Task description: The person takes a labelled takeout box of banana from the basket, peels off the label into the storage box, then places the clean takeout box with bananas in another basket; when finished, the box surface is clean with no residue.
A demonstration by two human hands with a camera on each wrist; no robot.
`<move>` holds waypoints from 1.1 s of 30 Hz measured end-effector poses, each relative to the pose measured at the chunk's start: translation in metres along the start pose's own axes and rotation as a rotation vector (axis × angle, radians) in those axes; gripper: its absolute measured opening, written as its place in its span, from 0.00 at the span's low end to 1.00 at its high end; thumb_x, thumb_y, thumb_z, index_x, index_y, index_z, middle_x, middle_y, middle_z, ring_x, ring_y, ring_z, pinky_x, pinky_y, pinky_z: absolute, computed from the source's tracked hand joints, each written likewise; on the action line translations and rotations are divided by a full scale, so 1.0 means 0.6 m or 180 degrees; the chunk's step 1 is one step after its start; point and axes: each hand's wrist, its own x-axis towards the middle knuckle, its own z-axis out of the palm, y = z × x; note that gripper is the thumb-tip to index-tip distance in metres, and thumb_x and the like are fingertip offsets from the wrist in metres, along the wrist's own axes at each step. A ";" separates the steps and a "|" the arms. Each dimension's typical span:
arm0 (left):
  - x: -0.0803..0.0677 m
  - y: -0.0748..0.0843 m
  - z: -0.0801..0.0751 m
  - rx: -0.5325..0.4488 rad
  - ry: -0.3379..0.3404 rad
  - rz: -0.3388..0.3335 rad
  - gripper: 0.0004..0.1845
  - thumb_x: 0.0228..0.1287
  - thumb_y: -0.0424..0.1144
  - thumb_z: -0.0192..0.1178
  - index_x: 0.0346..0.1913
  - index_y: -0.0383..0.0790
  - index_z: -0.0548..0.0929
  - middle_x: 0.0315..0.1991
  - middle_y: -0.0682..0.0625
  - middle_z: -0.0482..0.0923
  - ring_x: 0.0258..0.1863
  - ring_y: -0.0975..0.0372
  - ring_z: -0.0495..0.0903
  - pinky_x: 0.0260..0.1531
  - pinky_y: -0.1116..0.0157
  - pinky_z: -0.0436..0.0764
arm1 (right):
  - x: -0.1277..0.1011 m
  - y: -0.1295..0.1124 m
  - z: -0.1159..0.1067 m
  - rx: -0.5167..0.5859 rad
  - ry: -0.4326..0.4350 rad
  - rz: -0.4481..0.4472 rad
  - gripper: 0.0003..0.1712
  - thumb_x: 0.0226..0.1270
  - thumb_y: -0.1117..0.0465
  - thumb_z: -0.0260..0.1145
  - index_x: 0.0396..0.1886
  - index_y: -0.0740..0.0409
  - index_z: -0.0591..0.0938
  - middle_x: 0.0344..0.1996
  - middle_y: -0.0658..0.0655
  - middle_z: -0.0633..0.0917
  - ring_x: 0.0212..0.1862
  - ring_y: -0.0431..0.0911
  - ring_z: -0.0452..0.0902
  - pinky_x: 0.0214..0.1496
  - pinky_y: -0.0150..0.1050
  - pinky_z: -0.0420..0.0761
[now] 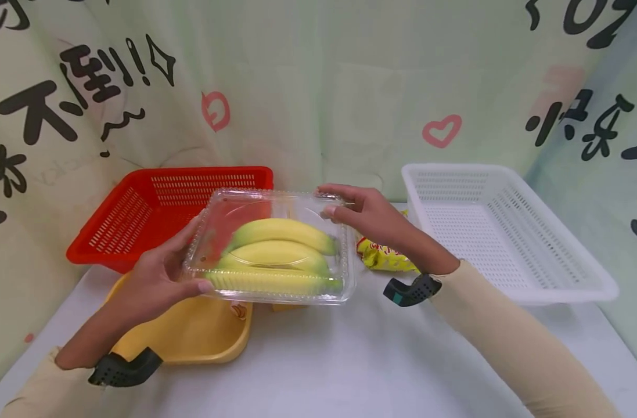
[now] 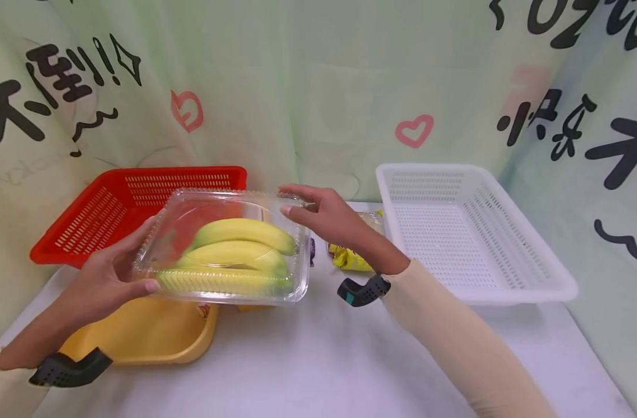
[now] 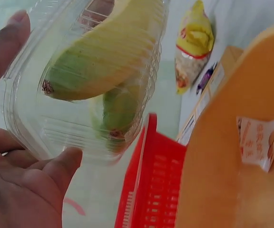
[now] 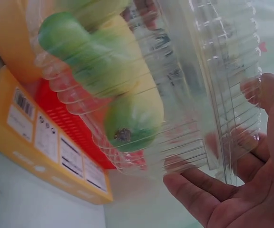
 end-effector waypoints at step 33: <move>-0.010 -0.071 -0.104 0.0908 0.0757 -0.0526 0.42 0.66 0.39 0.63 0.77 0.54 0.52 0.66 0.32 0.65 0.46 0.81 0.70 0.35 0.79 0.78 | 0.143 -0.049 0.082 0.0007 0.0099 -0.0312 0.33 0.75 0.47 0.55 0.73 0.56 0.64 0.67 0.56 0.70 0.65 0.51 0.68 0.57 0.41 0.77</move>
